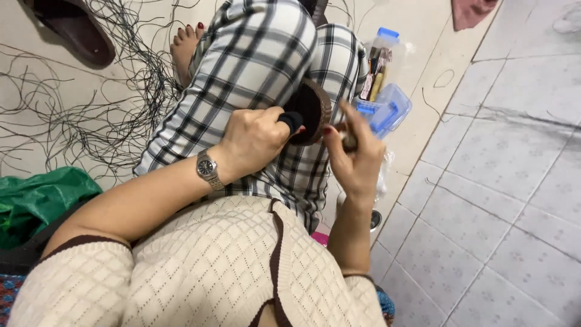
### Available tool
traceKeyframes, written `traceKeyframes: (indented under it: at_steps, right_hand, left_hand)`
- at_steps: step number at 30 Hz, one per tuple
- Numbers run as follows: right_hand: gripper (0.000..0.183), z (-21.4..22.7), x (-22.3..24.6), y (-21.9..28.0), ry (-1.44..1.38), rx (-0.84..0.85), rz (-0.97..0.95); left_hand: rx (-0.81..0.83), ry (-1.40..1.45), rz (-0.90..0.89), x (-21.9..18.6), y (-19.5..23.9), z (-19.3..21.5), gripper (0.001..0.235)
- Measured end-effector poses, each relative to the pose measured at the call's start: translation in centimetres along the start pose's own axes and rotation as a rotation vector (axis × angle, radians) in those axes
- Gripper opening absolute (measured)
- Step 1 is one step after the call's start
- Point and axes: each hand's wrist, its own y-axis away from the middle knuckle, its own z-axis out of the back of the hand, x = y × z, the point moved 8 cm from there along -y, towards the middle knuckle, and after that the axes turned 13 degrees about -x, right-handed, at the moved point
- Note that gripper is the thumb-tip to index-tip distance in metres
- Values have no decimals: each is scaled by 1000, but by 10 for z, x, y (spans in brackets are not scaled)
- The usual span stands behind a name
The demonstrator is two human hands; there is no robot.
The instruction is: The person sits on the floor and sews a brown shoe using a needle and black thread. They repeatedly insert the needle into the shoe's sole and pull the thread through to secure it. The person adjusts the shoe's position and pulls the thread taut during the process.
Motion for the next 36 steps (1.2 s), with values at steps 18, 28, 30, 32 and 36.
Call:
traceKeyframes:
  at_steps: [18,28,30,32,36]
  right_hand:
    - [50,42,-89,7,-560,-52,-653]
    - [42,14,3,-13,33,-204,-163]
    - [42,5,19,-20,131,-201,-29]
    - [42,-4,14,-25,129,-138,-24]
    - [62,-1,5,6,-2,225,-137]
  left_hand:
    - [-81,587,288,17,-33,75,41]
    - [164,494,161,-24,-22,5,29]
    - [217,398,176,-18,-15,-8,21]
    - [169,481,199,-12,-17,-1,46]
    - [505,729,690,2,-2,3,12]
